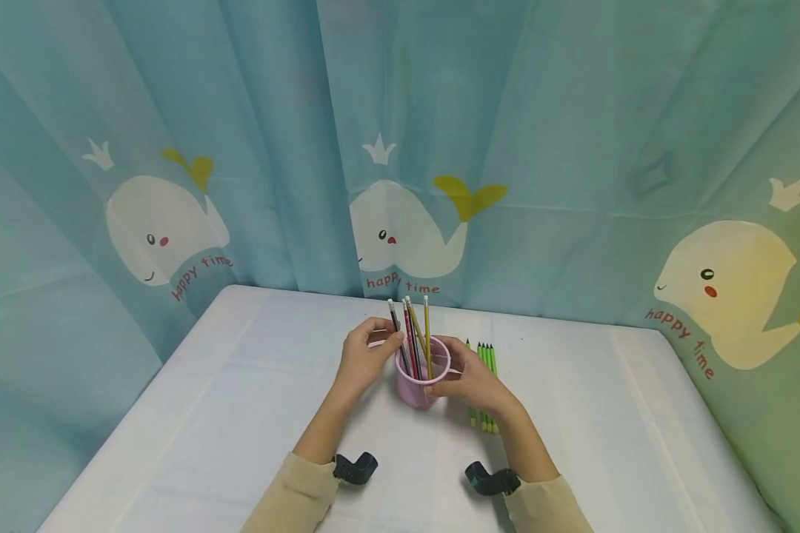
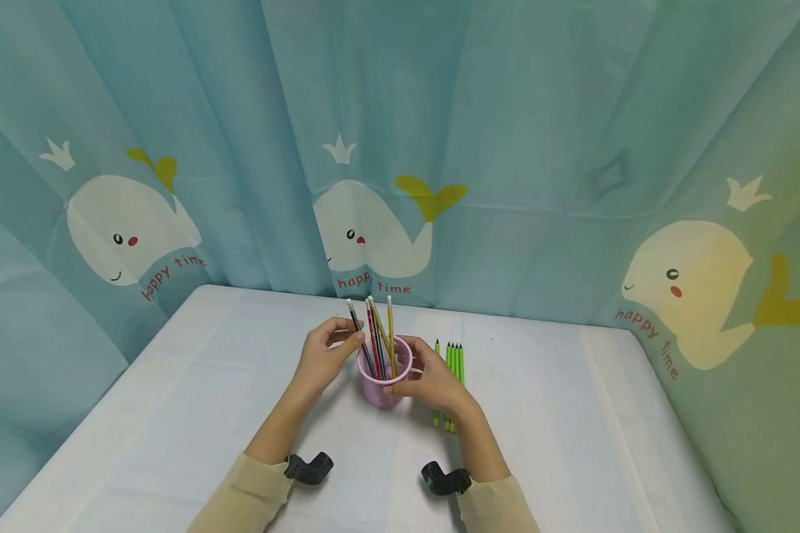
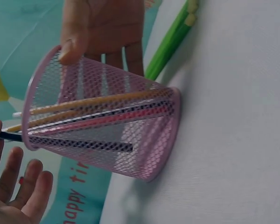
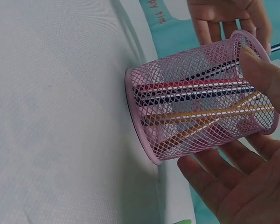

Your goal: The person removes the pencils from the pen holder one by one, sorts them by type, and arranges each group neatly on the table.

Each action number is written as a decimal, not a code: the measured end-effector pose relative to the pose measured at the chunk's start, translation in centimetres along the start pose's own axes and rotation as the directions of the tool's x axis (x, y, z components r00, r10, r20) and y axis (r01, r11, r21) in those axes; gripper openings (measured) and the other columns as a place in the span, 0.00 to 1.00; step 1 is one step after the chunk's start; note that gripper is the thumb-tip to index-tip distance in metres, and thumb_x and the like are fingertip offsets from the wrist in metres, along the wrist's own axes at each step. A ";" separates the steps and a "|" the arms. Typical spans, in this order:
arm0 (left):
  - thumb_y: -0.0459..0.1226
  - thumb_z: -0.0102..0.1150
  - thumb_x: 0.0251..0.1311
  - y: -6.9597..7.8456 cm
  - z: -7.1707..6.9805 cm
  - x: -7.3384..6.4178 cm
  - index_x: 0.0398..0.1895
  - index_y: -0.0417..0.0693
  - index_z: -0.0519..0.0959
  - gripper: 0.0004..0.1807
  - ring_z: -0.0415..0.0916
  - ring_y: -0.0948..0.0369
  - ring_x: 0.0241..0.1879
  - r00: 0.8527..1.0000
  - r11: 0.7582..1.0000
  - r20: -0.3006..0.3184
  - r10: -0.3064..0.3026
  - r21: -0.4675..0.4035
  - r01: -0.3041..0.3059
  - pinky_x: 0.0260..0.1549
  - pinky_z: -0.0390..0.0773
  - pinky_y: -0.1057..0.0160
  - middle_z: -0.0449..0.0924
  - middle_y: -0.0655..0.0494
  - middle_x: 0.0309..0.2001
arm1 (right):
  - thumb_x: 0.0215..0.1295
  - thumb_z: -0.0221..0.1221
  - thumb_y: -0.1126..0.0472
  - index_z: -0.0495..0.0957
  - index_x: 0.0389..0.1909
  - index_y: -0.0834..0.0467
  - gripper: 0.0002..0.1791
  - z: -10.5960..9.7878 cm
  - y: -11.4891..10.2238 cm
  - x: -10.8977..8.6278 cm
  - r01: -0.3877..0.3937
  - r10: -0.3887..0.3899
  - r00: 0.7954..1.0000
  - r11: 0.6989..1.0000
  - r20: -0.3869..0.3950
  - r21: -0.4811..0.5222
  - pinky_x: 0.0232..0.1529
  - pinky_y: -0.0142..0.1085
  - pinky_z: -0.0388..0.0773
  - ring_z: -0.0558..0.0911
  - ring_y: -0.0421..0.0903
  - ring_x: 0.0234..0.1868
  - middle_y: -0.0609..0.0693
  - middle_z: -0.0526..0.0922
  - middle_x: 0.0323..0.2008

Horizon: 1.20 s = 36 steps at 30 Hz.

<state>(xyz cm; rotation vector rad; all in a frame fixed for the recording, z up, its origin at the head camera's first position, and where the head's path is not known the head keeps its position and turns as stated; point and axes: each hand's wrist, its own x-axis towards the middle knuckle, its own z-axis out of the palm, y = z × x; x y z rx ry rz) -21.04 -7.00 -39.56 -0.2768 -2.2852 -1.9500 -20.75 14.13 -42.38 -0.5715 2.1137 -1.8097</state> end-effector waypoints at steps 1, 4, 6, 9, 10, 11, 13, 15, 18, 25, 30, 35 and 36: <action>0.34 0.60 0.56 0.0 -0.1 0.0 0.40 0.34 0.75 0.12 0.76 0.53 0.47 1.000 1.000 0.001 0.013 -0.007 -0.012 0.46 0.77 0.62 0.78 0.43 0.44 | 0.44 0.68 0.70 0.57 0.65 0.62 0.45 0.0 0.0 0.0 -0.001 0.001 1.000 1.000 -0.002 0.000 0.59 0.56 0.63 0.65 0.61 0.61 0.61 0.65 0.61; 0.35 0.60 0.57 0.1 -0.4 0.0 0.41 0.34 0.75 0.13 0.75 0.54 0.47 0.999 0.998 0.014 0.051 -0.039 -0.050 0.46 0.77 0.62 0.77 0.43 0.45 | 0.43 0.69 0.70 0.58 0.65 0.61 0.45 0.1 0.1 0.1 -0.015 0.015 1.000 1.000 -0.008 0.002 0.59 0.56 0.63 0.66 0.60 0.61 0.61 0.65 0.61; 0.35 0.59 0.58 0.3 -0.7 0.0 0.41 0.33 0.74 0.13 0.75 0.54 0.47 0.997 0.996 0.019 0.070 -0.060 -0.068 0.46 0.77 0.61 0.77 0.42 0.47 | 0.43 0.69 0.70 0.58 0.65 0.61 0.46 0.1 0.1 0.1 -0.021 0.021 1.000 1.000 -0.013 0.005 0.59 0.56 0.63 0.66 0.60 0.60 0.61 0.66 0.61; 0.35 0.59 0.58 0.6 -1.0 -0.1 0.41 0.34 0.74 0.12 0.75 0.54 0.48 0.996 0.993 0.015 0.085 -0.084 -0.083 0.46 0.77 0.61 0.78 0.43 0.48 | 0.42 0.70 0.70 0.58 0.65 0.61 0.46 0.2 0.0 0.3 -0.028 0.028 1.000 1.000 -0.006 0.013 0.60 0.56 0.62 0.66 0.60 0.61 0.62 0.66 0.61; 0.34 0.59 0.58 0.8 -1.1 -0.1 0.41 0.34 0.74 0.12 0.75 0.55 0.48 0.996 0.992 0.012 0.090 -0.091 -0.088 0.46 0.77 0.61 0.78 0.43 0.48 | 0.42 0.70 0.70 0.58 0.64 0.62 0.46 0.2 0.0 0.3 -0.027 0.027 1.000 1.000 -0.004 0.015 0.60 0.56 0.62 0.66 0.60 0.61 0.62 0.65 0.61; 0.34 0.59 0.58 0.9 -1.2 -0.1 0.41 0.34 0.74 0.12 0.74 0.55 0.48 0.995 0.991 0.011 0.096 -0.096 -0.095 0.46 0.77 0.61 0.77 0.43 0.48 | 0.42 0.70 0.70 0.58 0.64 0.62 0.46 0.2 0.0 0.3 -0.028 0.028 1.000 0.999 -0.004 0.018 0.60 0.56 0.62 0.66 0.60 0.61 0.63 0.65 0.61; 0.35 0.58 0.59 1.3 -1.4 -0.1 0.42 0.35 0.74 0.12 0.74 0.55 0.48 0.994 0.989 0.010 0.107 -0.105 -0.105 0.46 0.77 0.62 0.78 0.44 0.47 | 0.42 0.70 0.70 0.58 0.64 0.62 0.46 0.2 0.0 0.3 -0.028 0.028 1.000 0.999 -0.006 0.022 0.60 0.55 0.62 0.66 0.60 0.61 0.63 0.65 0.61; 0.35 0.58 0.59 1.7 -1.5 -0.1 0.43 0.36 0.74 0.12 0.74 0.56 0.47 0.993 0.987 0.007 0.120 -0.113 -0.119 0.46 0.77 0.62 0.78 0.44 0.46 | 0.42 0.70 0.70 0.58 0.64 0.62 0.46 0.2 -0.1 0.2 -0.026 0.026 1.000 1.000 -0.012 0.012 0.60 0.56 0.62 0.66 0.60 0.60 0.62 0.65 0.61; 0.36 0.57 0.60 2.3 -1.7 -0.2 0.43 0.37 0.74 0.12 0.74 0.56 0.47 0.991 0.982 0.003 0.136 -0.131 -0.134 0.45 0.78 0.62 0.79 0.46 0.44 | 0.43 0.69 0.70 0.59 0.64 0.61 0.45 0.2 -0.2 0.1 -0.023 0.023 1.000 1.000 -0.015 -0.004 0.59 0.55 0.64 0.67 0.60 0.60 0.62 0.66 0.60; 0.32 0.53 0.62 3.5 -2.0 -0.6 0.43 0.34 0.70 0.10 0.75 0.50 0.46 0.985 0.964 0.022 0.172 -0.209 -0.164 0.43 0.79 0.59 0.77 0.39 0.43 | 0.44 0.70 0.68 0.58 0.65 0.59 0.45 0.1 -0.1 0.1 -0.034 0.033 0.999 0.999 -0.017 -0.015 0.59 0.53 0.64 0.67 0.58 0.61 0.59 0.66 0.60; 0.29 0.52 0.62 4.6 -2.4 -0.9 0.45 0.32 0.68 0.11 0.75 0.44 0.44 0.977 0.951 0.034 0.213 -0.237 -0.199 0.42 0.79 0.52 0.76 0.41 0.43 | 0.43 0.69 0.69 0.58 0.64 0.61 0.45 0.0 0.2 0.2 -0.013 0.013 1.000 1.000 -0.016 -0.005 0.59 0.54 0.64 0.66 0.59 0.60 0.60 0.66 0.60; 0.28 0.53 0.60 3.8 -2.7 -0.7 0.47 0.34 0.68 0.13 0.76 0.46 0.42 0.971 0.934 0.023 0.238 -0.279 -0.222 0.40 0.79 0.50 0.76 0.42 0.43 | 0.42 0.70 0.68 0.60 0.63 0.57 0.44 -0.2 1.3 0.4 -0.006 0.005 1.000 1.000 -0.029 -0.005 0.58 0.53 0.66 0.68 0.56 0.60 0.57 0.68 0.59; 0.29 0.54 0.60 3.5 -2.8 -0.6 0.47 0.35 0.68 0.13 0.77 0.47 0.42 0.971 0.933 0.019 0.239 -0.282 -0.224 0.40 0.79 0.51 0.76 0.42 0.43 | 0.42 0.71 0.67 0.61 0.63 0.56 0.44 -0.2 1.6 0.4 -0.008 0.008 0.999 1.000 -0.031 -0.009 0.58 0.52 0.67 0.69 0.55 0.59 0.56 0.68 0.59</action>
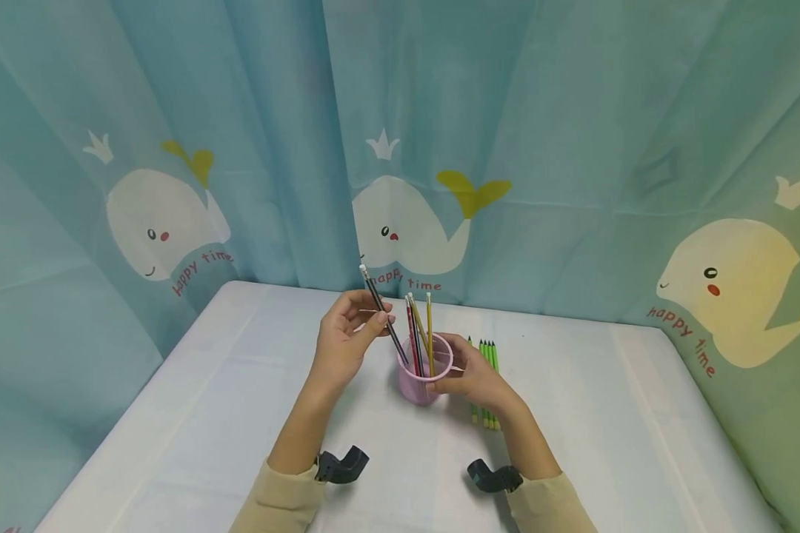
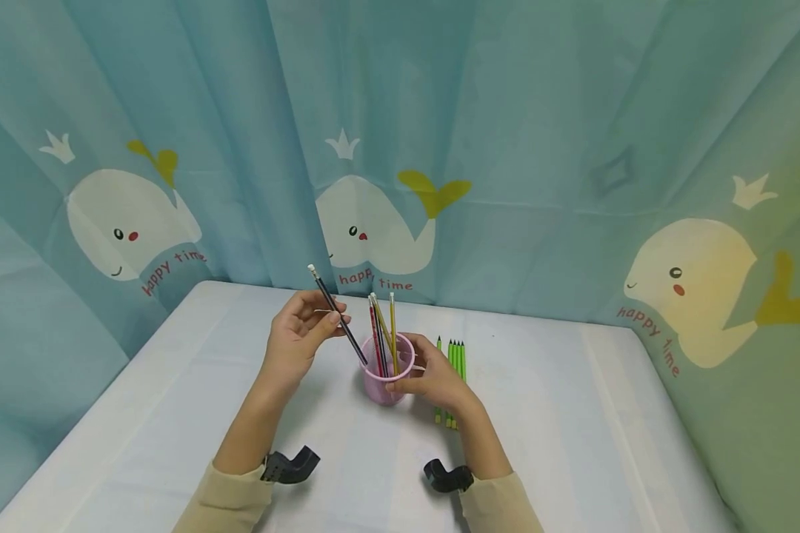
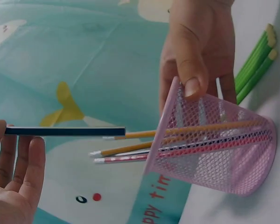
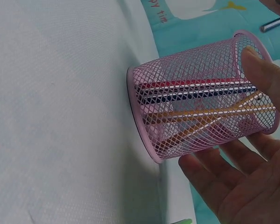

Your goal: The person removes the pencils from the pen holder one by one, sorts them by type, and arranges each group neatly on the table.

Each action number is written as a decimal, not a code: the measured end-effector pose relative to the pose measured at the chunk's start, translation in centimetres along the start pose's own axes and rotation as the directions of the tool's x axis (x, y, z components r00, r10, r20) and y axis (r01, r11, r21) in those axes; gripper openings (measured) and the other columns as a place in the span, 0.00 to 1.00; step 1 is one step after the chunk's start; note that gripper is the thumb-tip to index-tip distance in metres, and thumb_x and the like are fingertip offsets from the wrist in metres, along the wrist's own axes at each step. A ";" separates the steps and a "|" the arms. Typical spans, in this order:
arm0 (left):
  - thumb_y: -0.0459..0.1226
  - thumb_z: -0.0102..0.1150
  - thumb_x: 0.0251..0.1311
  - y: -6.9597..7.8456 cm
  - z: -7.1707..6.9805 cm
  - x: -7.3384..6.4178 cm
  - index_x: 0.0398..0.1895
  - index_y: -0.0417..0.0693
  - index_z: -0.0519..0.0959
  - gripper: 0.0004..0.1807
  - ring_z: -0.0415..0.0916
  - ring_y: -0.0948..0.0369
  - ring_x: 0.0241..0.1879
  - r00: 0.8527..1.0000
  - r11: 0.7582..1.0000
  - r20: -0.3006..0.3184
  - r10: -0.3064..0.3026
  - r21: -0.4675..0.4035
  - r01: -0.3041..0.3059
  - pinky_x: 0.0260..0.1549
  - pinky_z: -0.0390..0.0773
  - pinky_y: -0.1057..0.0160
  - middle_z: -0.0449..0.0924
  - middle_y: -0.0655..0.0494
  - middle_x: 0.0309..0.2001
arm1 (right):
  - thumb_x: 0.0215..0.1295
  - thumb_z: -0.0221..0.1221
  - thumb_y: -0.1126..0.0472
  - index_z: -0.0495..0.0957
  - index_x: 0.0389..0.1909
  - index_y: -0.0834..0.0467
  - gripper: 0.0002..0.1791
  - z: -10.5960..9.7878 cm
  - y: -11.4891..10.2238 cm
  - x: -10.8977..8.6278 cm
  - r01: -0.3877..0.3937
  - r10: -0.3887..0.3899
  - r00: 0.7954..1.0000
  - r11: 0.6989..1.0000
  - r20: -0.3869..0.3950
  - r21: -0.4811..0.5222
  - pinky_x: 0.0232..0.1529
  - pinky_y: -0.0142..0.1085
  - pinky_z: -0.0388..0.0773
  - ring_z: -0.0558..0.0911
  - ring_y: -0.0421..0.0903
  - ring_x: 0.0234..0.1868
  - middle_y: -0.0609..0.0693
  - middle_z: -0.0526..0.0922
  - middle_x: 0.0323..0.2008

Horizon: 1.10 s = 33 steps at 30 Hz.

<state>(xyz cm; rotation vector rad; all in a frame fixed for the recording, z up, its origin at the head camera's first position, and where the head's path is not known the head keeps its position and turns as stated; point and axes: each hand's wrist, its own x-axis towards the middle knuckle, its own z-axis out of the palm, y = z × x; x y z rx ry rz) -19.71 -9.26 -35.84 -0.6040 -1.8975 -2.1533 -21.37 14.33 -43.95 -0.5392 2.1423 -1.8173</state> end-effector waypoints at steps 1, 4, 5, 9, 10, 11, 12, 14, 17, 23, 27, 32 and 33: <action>0.29 0.54 0.60 -0.3 -0.2 0.0 0.47 0.35 0.68 0.13 0.77 0.48 0.42 1.000 1.000 -0.003 0.000 -0.003 0.000 0.40 0.80 0.52 0.76 0.42 0.43 | 0.42 0.71 0.66 0.61 0.63 0.55 0.44 0.0 0.3 0.0 -0.003 0.003 1.000 1.000 -0.003 -0.002 0.58 0.51 0.68 0.69 0.55 0.59 0.56 0.69 0.59; 0.32 0.55 0.60 -0.9 -0.6 0.1 0.48 0.37 0.68 0.14 0.77 0.50 0.41 1.000 1.000 -0.021 -0.007 -0.001 0.007 0.39 0.80 0.55 0.75 0.38 0.44 | 0.41 0.72 0.64 0.62 0.62 0.51 0.45 -0.1 1.1 0.1 -0.015 0.015 1.000 1.000 -0.008 -0.007 0.57 0.47 0.69 0.70 0.52 0.59 0.55 0.69 0.59; 0.32 0.56 0.60 -1.0 -0.8 0.1 0.47 0.37 0.68 0.14 0.77 0.50 0.40 1.000 1.000 -0.028 -0.013 0.000 0.013 0.39 0.80 0.55 0.74 0.37 0.44 | 0.41 0.72 0.64 0.62 0.62 0.51 0.45 -0.1 1.2 0.1 -0.012 0.012 1.000 1.000 -0.007 -0.009 0.57 0.47 0.69 0.70 0.52 0.59 0.56 0.69 0.60; 0.32 0.56 0.59 -1.0 -1.5 0.3 0.48 0.36 0.68 0.15 0.78 0.52 0.39 0.998 0.999 -0.047 -0.049 0.017 0.050 0.37 0.81 0.57 0.74 0.37 0.44 | 0.41 0.72 0.64 0.62 0.63 0.52 0.45 -0.2 1.4 0.2 0.006 -0.006 1.000 1.000 -0.001 0.003 0.57 0.47 0.69 0.69 0.54 0.59 0.58 0.68 0.60; 0.32 0.56 0.59 -0.9 -1.6 0.3 0.48 0.35 0.68 0.16 0.78 0.52 0.39 0.997 0.998 -0.051 -0.063 0.026 0.064 0.37 0.81 0.57 0.74 0.38 0.44 | 0.41 0.72 0.63 0.62 0.63 0.52 0.45 -0.2 1.4 0.2 0.009 -0.009 1.000 1.000 -0.002 0.002 0.56 0.47 0.69 0.69 0.55 0.59 0.57 0.68 0.60; 0.32 0.56 0.60 -0.8 -1.8 0.3 0.49 0.35 0.68 0.16 0.78 0.52 0.39 0.996 0.996 -0.054 -0.077 0.040 0.079 0.37 0.81 0.58 0.74 0.39 0.44 | 0.41 0.72 0.63 0.62 0.63 0.52 0.45 -0.1 1.4 0.1 0.011 -0.011 1.000 1.000 -0.001 -0.001 0.56 0.46 0.70 0.70 0.55 0.59 0.57 0.68 0.60; 0.31 0.56 0.60 -0.7 -2.0 0.3 0.49 0.34 0.67 0.16 0.78 0.52 0.39 0.994 0.994 -0.059 -0.091 0.058 0.095 0.37 0.81 0.57 0.74 0.39 0.44 | 0.42 0.72 0.63 0.62 0.63 0.51 0.44 -0.1 1.4 0.1 0.011 -0.011 1.000 1.000 0.000 -0.001 0.56 0.46 0.70 0.70 0.54 0.59 0.56 0.68 0.59; 0.31 0.55 0.60 -0.5 -2.3 0.2 0.50 0.34 0.67 0.17 0.78 0.51 0.39 0.990 0.987 -0.068 -0.124 0.098 0.130 0.37 0.81 0.57 0.74 0.40 0.44 | 0.43 0.71 0.64 0.62 0.63 0.51 0.44 -0.2 1.4 0.1 0.014 -0.014 1.000 1.000 0.003 -0.008 0.55 0.45 0.71 0.70 0.54 0.59 0.54 0.69 0.59; 0.31 0.55 0.60 -0.7 -2.9 0.0 0.51 0.34 0.67 0.17 0.78 0.50 0.39 0.978 0.968 -0.080 -0.190 0.152 0.201 0.37 0.81 0.56 0.73 0.41 0.44 | 0.44 0.71 0.65 0.61 0.63 0.51 0.43 -0.2 1.3 0.0 0.015 -0.015 1.000 1.000 0.012 -0.005 0.53 0.44 0.72 0.70 0.55 0.59 0.54 0.69 0.59; 0.32 0.56 0.60 -1.4 -3.7 0.0 0.51 0.36 0.69 0.17 0.76 0.48 0.40 0.950 0.930 -0.041 -0.311 0.193 0.313 0.37 0.81 0.56 0.74 0.41 0.44 | 0.45 0.70 0.67 0.60 0.64 0.56 0.43 -0.1 -0.1 -0.3 0.007 -0.007 1.000 1.000 0.015 -0.012 0.50 0.41 0.75 0.69 0.59 0.59 0.60 0.67 0.60; 0.33 0.57 0.60 -2.4 -4.1 -0.1 0.52 0.36 0.69 0.18 0.75 0.46 0.40 0.931 0.908 -0.015 -0.365 0.215 0.360 0.36 0.81 0.55 0.74 0.40 0.44 | 0.46 0.69 0.68 0.59 0.64 0.59 0.43 0.0 -1.2 -0.5 -0.004 0.005 1.000 1.000 0.026 -0.018 0.50 0.42 0.75 0.68 0.60 0.59 0.62 0.66 0.60; 0.36 0.59 0.58 -4.9 -4.8 -0.2 0.51 0.43 0.71 0.18 0.77 0.49 0.38 0.906 0.872 -0.050 -0.421 0.254 0.419 0.34 0.81 0.58 0.75 0.44 0.43 | 0.47 0.68 0.68 0.58 0.65 0.60 0.43 0.2 -1.7 -0.6 -0.009 0.010 0.999 1.000 0.035 -0.030 0.52 0.43 0.74 0.68 0.59 0.59 0.61 0.66 0.61; 0.37 0.59 0.58 -5.4 -5.0 -0.2 0.50 0.45 0.71 0.17 0.77 0.51 0.38 0.903 0.865 -0.062 -0.426 0.264 0.426 0.34 0.81 0.59 0.75 0.45 0.43 | 0.47 0.68 0.68 0.58 0.65 0.60 0.43 0.2 -1.7 -0.6 -0.006 0.007 0.999 0.999 0.035 -0.031 0.52 0.43 0.74 0.68 0.59 0.59 0.61 0.65 0.61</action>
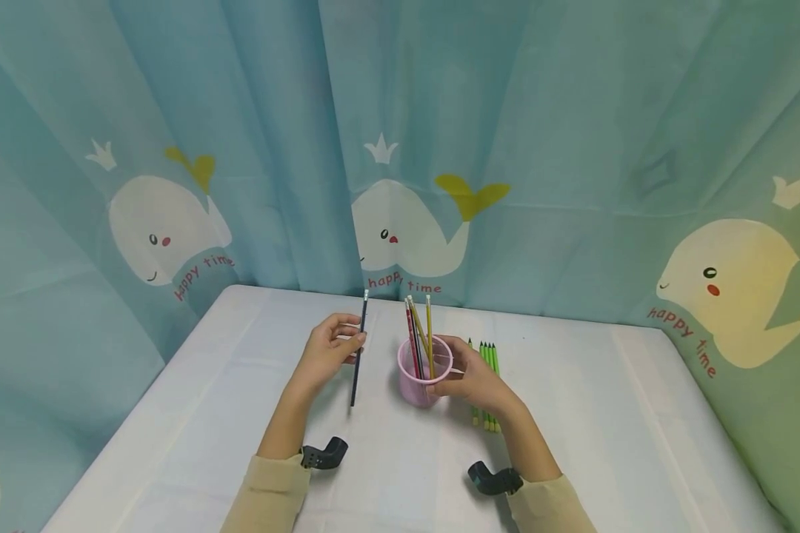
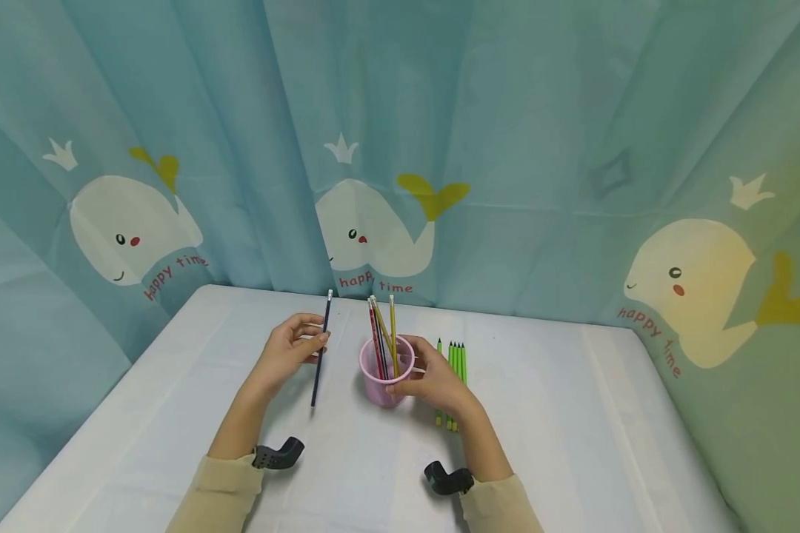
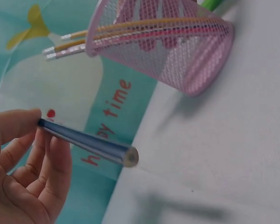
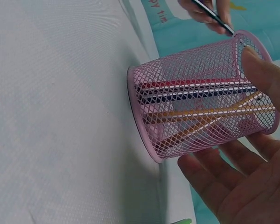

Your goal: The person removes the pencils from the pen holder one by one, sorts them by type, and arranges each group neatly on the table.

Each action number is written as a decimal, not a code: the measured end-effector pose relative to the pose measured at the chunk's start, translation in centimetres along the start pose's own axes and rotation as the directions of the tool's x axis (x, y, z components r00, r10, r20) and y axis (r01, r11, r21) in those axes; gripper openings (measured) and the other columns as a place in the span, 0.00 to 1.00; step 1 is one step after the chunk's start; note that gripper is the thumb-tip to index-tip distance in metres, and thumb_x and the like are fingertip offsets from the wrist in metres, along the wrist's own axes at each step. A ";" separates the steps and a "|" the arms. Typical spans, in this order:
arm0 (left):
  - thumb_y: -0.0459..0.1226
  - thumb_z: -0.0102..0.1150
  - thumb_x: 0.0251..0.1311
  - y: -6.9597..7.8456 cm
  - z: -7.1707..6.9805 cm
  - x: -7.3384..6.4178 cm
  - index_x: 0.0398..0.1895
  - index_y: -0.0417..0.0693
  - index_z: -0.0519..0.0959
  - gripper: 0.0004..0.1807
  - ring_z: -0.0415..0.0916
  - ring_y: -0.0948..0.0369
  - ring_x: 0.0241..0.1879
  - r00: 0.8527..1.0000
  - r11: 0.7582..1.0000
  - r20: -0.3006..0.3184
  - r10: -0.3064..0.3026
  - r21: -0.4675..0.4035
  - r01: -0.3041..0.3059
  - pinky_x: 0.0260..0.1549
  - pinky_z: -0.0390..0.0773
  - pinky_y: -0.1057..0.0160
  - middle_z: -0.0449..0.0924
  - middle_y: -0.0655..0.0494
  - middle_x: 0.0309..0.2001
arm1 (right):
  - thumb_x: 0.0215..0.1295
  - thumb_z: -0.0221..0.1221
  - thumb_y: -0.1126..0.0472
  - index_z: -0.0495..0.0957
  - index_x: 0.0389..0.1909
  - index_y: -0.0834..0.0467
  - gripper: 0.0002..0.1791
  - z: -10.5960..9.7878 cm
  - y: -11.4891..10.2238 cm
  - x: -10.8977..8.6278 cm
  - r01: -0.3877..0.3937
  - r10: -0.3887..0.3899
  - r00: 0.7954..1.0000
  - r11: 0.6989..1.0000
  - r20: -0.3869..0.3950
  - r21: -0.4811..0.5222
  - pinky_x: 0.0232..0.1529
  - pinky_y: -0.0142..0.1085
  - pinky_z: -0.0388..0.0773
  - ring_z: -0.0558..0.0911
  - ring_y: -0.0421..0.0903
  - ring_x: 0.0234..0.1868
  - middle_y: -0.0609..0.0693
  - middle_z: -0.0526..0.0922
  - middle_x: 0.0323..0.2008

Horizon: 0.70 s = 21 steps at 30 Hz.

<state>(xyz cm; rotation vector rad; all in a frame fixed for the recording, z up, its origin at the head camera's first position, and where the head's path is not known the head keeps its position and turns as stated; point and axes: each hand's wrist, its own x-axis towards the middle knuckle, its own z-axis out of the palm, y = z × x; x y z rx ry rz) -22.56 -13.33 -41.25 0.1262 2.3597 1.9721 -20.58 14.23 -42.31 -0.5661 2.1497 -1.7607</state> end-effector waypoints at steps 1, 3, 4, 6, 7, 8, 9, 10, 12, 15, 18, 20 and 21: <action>0.37 0.59 0.58 -0.5 0.0 0.2 0.50 0.47 0.71 0.17 0.77 0.51 0.37 1.000 1.000 -0.009 -0.006 0.008 0.007 0.33 0.81 0.59 0.75 0.46 0.43 | 0.47 0.68 0.68 0.58 0.65 0.60 0.43 0.0 0.0 0.0 -0.002 0.002 1.000 1.000 0.000 0.001 0.52 0.43 0.74 0.68 0.59 0.59 0.62 0.65 0.61; 0.36 0.59 0.58 -1.2 0.1 0.5 0.49 0.48 0.72 0.16 0.77 0.54 0.37 1.000 1.000 -0.021 -0.015 0.027 0.015 0.32 0.81 0.59 0.76 0.47 0.43 | 0.47 0.68 0.68 0.58 0.65 0.60 0.43 0.0 -0.1 -0.1 -0.002 0.002 1.000 1.000 -0.004 0.005 0.51 0.42 0.74 0.68 0.60 0.59 0.62 0.65 0.61; 0.35 0.58 0.58 -1.5 0.1 0.6 0.49 0.48 0.72 0.16 0.77 0.54 0.36 1.000 0.999 -0.021 -0.015 0.036 0.015 0.32 0.81 0.59 0.75 0.47 0.43 | 0.46 0.68 0.68 0.59 0.65 0.59 0.43 0.0 -0.1 -0.1 -0.004 0.004 1.000 1.000 -0.006 0.007 0.51 0.42 0.74 0.68 0.59 0.59 0.61 0.66 0.61; 0.33 0.58 0.58 -2.0 0.1 0.8 0.50 0.48 0.72 0.16 0.77 0.55 0.36 1.000 0.998 -0.022 -0.022 0.053 0.023 0.31 0.81 0.59 0.75 0.47 0.43 | 0.46 0.68 0.69 0.58 0.65 0.59 0.43 0.0 -0.1 -0.1 -0.003 0.004 1.000 1.000 -0.006 0.016 0.51 0.42 0.74 0.68 0.60 0.60 0.61 0.66 0.61; 0.32 0.57 0.57 -2.2 0.1 0.9 0.50 0.47 0.71 0.17 0.77 0.55 0.35 0.999 0.998 -0.020 -0.026 0.059 0.027 0.31 0.80 0.59 0.75 0.46 0.43 | 0.46 0.68 0.69 0.58 0.65 0.60 0.43 0.0 0.0 -0.1 -0.005 0.005 1.000 1.000 -0.006 0.020 0.51 0.41 0.74 0.68 0.60 0.60 0.62 0.65 0.61; 0.31 0.57 0.57 -2.4 0.1 1.0 0.51 0.47 0.71 0.17 0.77 0.56 0.35 0.999 0.997 -0.015 -0.031 0.066 0.032 0.31 0.80 0.59 0.75 0.46 0.43 | 0.46 0.68 0.69 0.58 0.65 0.60 0.43 0.0 0.0 -0.1 -0.005 0.005 1.000 1.000 -0.006 0.022 0.51 0.42 0.74 0.67 0.60 0.60 0.62 0.65 0.61; 0.31 0.57 0.56 -2.6 0.1 1.0 0.51 0.46 0.71 0.18 0.77 0.56 0.35 0.999 0.997 -0.013 -0.039 0.071 0.040 0.30 0.80 0.59 0.75 0.46 0.43 | 0.46 0.68 0.69 0.58 0.65 0.60 0.43 0.0 0.0 -0.1 -0.008 0.008 1.000 1.000 -0.004 0.022 0.52 0.42 0.74 0.67 0.60 0.60 0.62 0.65 0.61; 0.30 0.57 0.56 -2.8 0.1 1.1 0.51 0.45 0.71 0.19 0.77 0.56 0.34 0.999 0.996 -0.012 -0.044 0.073 0.044 0.30 0.80 0.59 0.75 0.45 0.43 | 0.46 0.68 0.69 0.58 0.65 0.60 0.43 0.0 0.0 0.0 -0.008 0.008 1.000 1.000 -0.005 0.020 0.52 0.42 0.73 0.68 0.60 0.60 0.61 0.66 0.61; 0.29 0.58 0.55 -3.3 0.2 1.2 0.52 0.45 0.72 0.19 0.77 0.56 0.33 0.998 0.995 -0.014 -0.053 0.083 0.054 0.29 0.80 0.60 0.75 0.44 0.43 | 0.46 0.68 0.69 0.58 0.65 0.59 0.43 0.0 0.0 -0.1 -0.012 0.012 1.000 1.000 -0.008 0.012 0.53 0.43 0.73 0.68 0.59 0.60 0.61 0.66 0.61; 0.29 0.59 0.54 -4.0 0.3 1.4 0.51 0.45 0.72 0.20 0.78 0.56 0.32 0.998 0.992 -0.030 -0.058 0.110 0.061 0.27 0.80 0.60 0.76 0.45 0.43 | 0.46 0.68 0.69 0.58 0.65 0.59 0.43 0.0 0.0 -0.1 -0.014 0.014 1.000 1.000 -0.010 0.007 0.53 0.43 0.73 0.68 0.59 0.60 0.60 0.66 0.60; 0.30 0.60 0.54 -4.6 0.5 1.6 0.50 0.47 0.73 0.19 0.79 0.57 0.32 0.997 0.984 -0.052 -0.053 0.166 0.061 0.25 0.80 0.61 0.77 0.46 0.42 | 0.46 0.68 0.69 0.58 0.65 0.59 0.44 0.0 0.1 0.0 -0.011 0.011 1.000 1.000 -0.010 0.011 0.54 0.45 0.72 0.68 0.59 0.60 0.60 0.66 0.61; 0.31 0.61 0.53 -4.8 0.6 1.5 0.49 0.48 0.74 0.18 0.79 0.58 0.31 0.996 0.976 -0.069 -0.050 0.208 0.064 0.26 0.80 0.62 0.78 0.49 0.41 | 0.45 0.68 0.69 0.58 0.65 0.59 0.44 0.0 0.1 0.0 -0.009 0.009 1.000 1.000 -0.010 0.014 0.54 0.46 0.72 0.68 0.59 0.59 0.60 0.66 0.60; 0.31 0.61 0.53 -4.9 0.7 1.5 0.48 0.48 0.75 0.17 0.79 0.58 0.31 0.996 0.972 -0.079 -0.048 0.226 0.065 0.26 0.80 0.62 0.78 0.49 0.40 | 0.45 0.68 0.69 0.58 0.65 0.59 0.44 0.0 0.2 0.1 -0.005 0.005 1.000 1.000 -0.008 0.016 0.55 0.47 0.71 0.68 0.59 0.59 0.60 0.66 0.60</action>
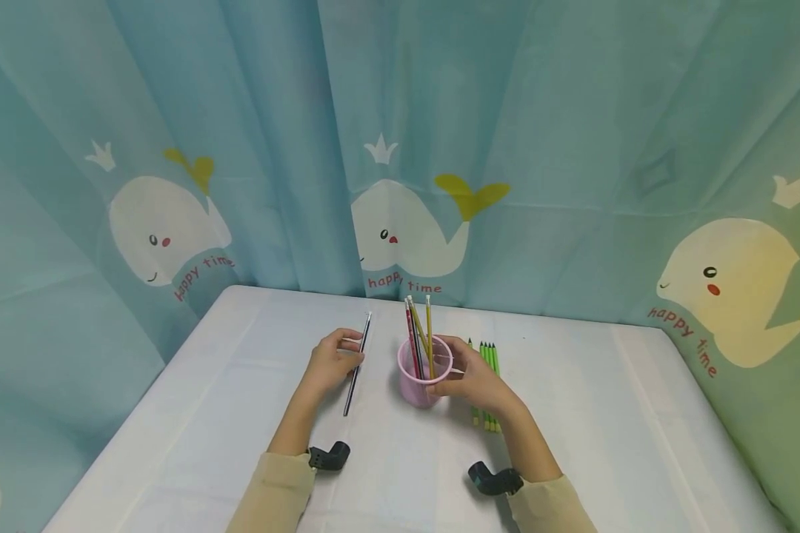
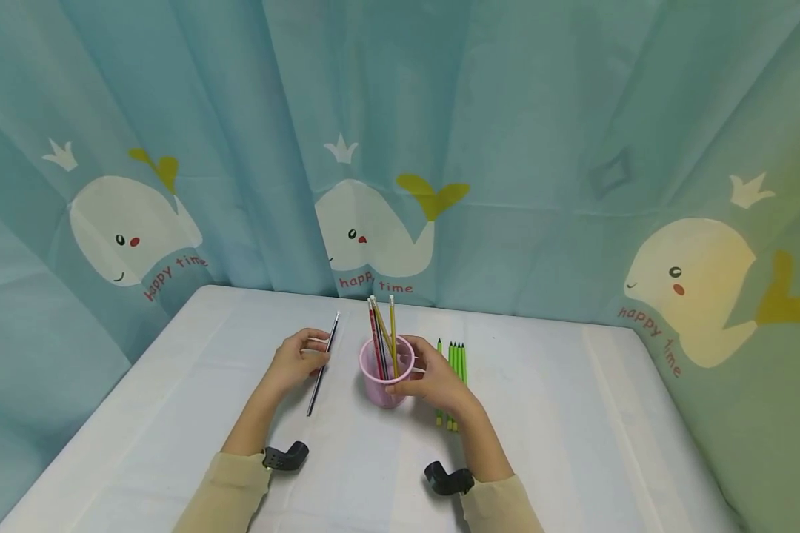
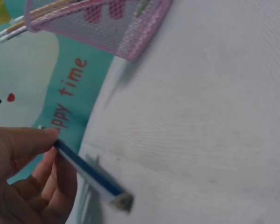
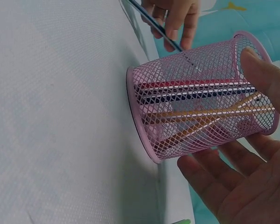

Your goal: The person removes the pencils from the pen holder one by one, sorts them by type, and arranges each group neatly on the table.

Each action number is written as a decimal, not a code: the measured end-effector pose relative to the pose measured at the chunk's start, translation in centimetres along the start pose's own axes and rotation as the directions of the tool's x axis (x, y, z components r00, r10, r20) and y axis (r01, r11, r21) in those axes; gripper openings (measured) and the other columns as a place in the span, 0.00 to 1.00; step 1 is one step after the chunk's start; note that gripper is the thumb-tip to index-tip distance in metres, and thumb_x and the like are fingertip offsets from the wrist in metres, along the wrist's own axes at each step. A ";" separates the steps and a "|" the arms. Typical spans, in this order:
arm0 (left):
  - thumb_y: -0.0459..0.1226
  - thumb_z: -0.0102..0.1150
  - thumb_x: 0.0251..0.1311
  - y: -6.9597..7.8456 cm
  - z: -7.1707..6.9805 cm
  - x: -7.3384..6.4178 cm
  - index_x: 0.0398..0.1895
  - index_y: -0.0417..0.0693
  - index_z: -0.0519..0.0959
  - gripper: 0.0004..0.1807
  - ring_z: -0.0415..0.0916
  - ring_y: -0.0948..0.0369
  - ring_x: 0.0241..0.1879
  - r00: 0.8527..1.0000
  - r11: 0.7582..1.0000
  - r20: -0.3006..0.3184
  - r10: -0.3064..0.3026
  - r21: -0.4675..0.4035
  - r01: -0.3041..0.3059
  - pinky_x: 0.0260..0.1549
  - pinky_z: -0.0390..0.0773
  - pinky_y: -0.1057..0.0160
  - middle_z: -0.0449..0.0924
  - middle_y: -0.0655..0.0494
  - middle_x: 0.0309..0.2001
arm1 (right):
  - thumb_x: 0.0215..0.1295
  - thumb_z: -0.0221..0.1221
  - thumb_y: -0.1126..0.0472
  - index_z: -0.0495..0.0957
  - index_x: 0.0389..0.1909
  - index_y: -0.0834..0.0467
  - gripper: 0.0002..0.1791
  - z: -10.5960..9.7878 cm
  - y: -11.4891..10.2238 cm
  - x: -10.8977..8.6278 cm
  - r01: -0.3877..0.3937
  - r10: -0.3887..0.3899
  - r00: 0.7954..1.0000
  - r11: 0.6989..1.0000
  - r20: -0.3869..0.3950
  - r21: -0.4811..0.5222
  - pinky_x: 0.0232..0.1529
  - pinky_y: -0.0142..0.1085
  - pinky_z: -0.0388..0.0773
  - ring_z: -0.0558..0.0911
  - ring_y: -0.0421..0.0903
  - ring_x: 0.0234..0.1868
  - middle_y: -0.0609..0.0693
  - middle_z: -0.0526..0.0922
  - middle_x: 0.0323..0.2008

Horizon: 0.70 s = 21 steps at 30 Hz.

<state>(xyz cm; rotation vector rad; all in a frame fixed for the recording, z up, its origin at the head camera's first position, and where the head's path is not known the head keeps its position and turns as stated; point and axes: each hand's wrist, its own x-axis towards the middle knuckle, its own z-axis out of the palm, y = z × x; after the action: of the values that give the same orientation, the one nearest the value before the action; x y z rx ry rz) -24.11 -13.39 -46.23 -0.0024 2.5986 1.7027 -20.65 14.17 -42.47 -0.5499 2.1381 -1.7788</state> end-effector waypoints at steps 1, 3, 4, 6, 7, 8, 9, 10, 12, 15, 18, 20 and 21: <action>0.31 0.61 0.53 -0.1 0.1 0.0 0.47 0.48 0.75 0.16 0.79 0.58 0.31 1.000 1.000 -0.006 0.007 0.024 -0.007 0.26 0.80 0.62 0.78 0.50 0.40 | 0.45 0.68 0.69 0.58 0.65 0.60 0.44 0.0 0.0 0.0 0.004 -0.004 1.000 1.000 0.001 0.000 0.55 0.49 0.70 0.68 0.59 0.59 0.60 0.66 0.60; 0.32 0.61 0.53 -0.3 0.3 0.0 0.44 0.48 0.77 0.14 0.79 0.59 0.32 1.000 0.996 -0.016 0.020 0.088 -0.019 0.29 0.80 0.62 0.79 0.52 0.38 | 0.45 0.68 0.70 0.58 0.65 0.61 0.44 0.0 0.0 0.0 0.018 -0.018 1.000 1.000 0.004 0.000 0.56 0.50 0.69 0.68 0.60 0.59 0.61 0.66 0.60; 0.32 0.61 0.53 -0.4 0.4 0.0 0.42 0.49 0.78 0.12 0.79 0.59 0.33 0.999 0.992 -0.020 0.030 0.124 -0.027 0.31 0.79 0.61 0.80 0.54 0.38 | 0.45 0.68 0.70 0.58 0.65 0.61 0.44 0.0 0.0 0.0 0.023 -0.023 1.000 1.000 0.007 0.004 0.56 0.51 0.69 0.67 0.60 0.59 0.61 0.65 0.61; 0.33 0.62 0.53 -0.7 0.6 0.1 0.39 0.50 0.79 0.09 0.78 0.60 0.35 0.999 0.982 -0.025 0.042 0.187 -0.036 0.33 0.78 0.60 0.81 0.57 0.36 | 0.44 0.68 0.71 0.57 0.65 0.62 0.44 -0.1 0.0 0.0 0.028 -0.028 1.000 1.000 0.009 0.008 0.57 0.52 0.67 0.67 0.61 0.59 0.62 0.65 0.61; 0.34 0.62 0.53 -0.9 0.7 0.0 0.37 0.51 0.80 0.08 0.78 0.60 0.36 0.999 0.976 -0.027 0.047 0.214 -0.040 0.35 0.78 0.60 0.81 0.58 0.36 | 0.44 0.68 0.71 0.57 0.65 0.63 0.44 -0.1 -0.1 0.0 0.028 -0.028 1.000 1.000 0.009 0.009 0.57 0.53 0.67 0.67 0.61 0.60 0.62 0.65 0.61; 0.34 0.62 0.53 -1.0 0.8 0.0 0.36 0.52 0.81 0.07 0.78 0.61 0.36 0.999 0.972 -0.025 0.045 0.232 -0.038 0.35 0.77 0.59 0.81 0.59 0.35 | 0.44 0.68 0.71 0.58 0.65 0.63 0.45 -0.1 -0.1 0.1 0.026 -0.026 1.000 1.000 0.008 0.007 0.58 0.53 0.67 0.67 0.61 0.60 0.62 0.65 0.61; 0.34 0.62 0.53 -1.1 0.8 0.0 0.35 0.53 0.81 0.06 0.78 0.62 0.36 0.999 0.968 -0.023 0.048 0.248 -0.041 0.36 0.77 0.59 0.81 0.60 0.35 | 0.44 0.68 0.71 0.58 0.64 0.62 0.45 0.0 -0.1 0.1 0.021 -0.021 1.000 1.000 0.006 0.010 0.58 0.53 0.66 0.67 0.61 0.60 0.62 0.65 0.61; 0.35 0.63 0.53 -1.1 0.8 0.0 0.34 0.53 0.82 0.06 0.78 0.62 0.35 0.999 0.966 -0.017 0.046 0.254 -0.040 0.35 0.77 0.60 0.81 0.60 0.35 | 0.44 0.69 0.71 0.58 0.64 0.62 0.45 0.0 -0.1 0.1 0.017 -0.017 1.000 1.000 0.005 0.015 0.58 0.54 0.66 0.66 0.61 0.60 0.62 0.65 0.61; 0.35 0.63 0.52 -1.0 0.9 -0.1 0.35 0.52 0.82 0.06 0.77 0.63 0.31 0.999 0.964 -0.004 0.044 0.264 -0.041 0.32 0.77 0.61 0.81 0.59 0.35 | 0.44 0.69 0.70 0.58 0.65 0.62 0.45 0.0 -0.1 0.1 0.010 -0.010 1.000 1.000 0.002 0.019 0.58 0.54 0.65 0.66 0.60 0.60 0.63 0.65 0.61; 0.34 0.64 0.51 -0.7 0.9 -0.3 0.37 0.51 0.82 0.08 0.73 0.62 0.27 0.999 0.957 0.019 0.039 0.285 -0.043 0.26 0.74 0.63 0.80 0.57 0.35 | 0.43 0.69 0.70 0.57 0.65 0.63 0.46 0.0 -0.1 0.1 0.006 -0.006 1.000 1.000 0.003 0.024 0.59 0.53 0.65 0.66 0.60 0.60 0.64 0.65 0.60; 0.34 0.64 0.50 -0.3 0.9 -0.5 0.39 0.49 0.82 0.11 0.70 0.61 0.25 0.999 0.956 0.038 0.027 0.293 -0.037 0.22 0.73 0.65 0.78 0.55 0.32 | 0.43 0.69 0.70 0.57 0.65 0.63 0.46 0.0 -0.1 0.2 0.007 -0.007 1.000 1.000 0.006 0.021 0.58 0.53 0.66 0.67 0.60 0.60 0.64 0.65 0.61; 0.33 0.65 0.49 -0.1 0.9 -0.6 0.40 0.48 0.82 0.12 0.69 0.61 0.24 0.999 0.954 0.045 0.023 0.296 -0.035 0.22 0.72 0.65 0.76 0.55 0.30 | 0.43 0.69 0.70 0.57 0.65 0.63 0.46 0.0 0.0 0.1 0.012 -0.012 1.000 1.000 0.005 0.019 0.58 0.53 0.66 0.67 0.60 0.60 0.63 0.65 0.61; 0.33 0.65 0.49 -0.1 0.9 -0.7 0.40 0.48 0.82 0.13 0.69 0.61 0.24 0.999 0.953 0.048 0.023 0.299 -0.037 0.22 0.71 0.65 0.76 0.55 0.30 | 0.44 0.69 0.70 0.57 0.65 0.63 0.46 0.0 0.0 0.1 0.011 -0.011 1.000 1.000 0.005 0.018 0.58 0.52 0.66 0.67 0.60 0.60 0.63 0.65 0.61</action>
<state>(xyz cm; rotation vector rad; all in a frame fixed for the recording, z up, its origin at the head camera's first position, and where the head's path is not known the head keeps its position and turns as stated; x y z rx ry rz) -23.43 -12.56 -46.63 0.0820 2.8073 1.2809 -20.77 14.14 -42.43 -0.5623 2.1176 -1.7989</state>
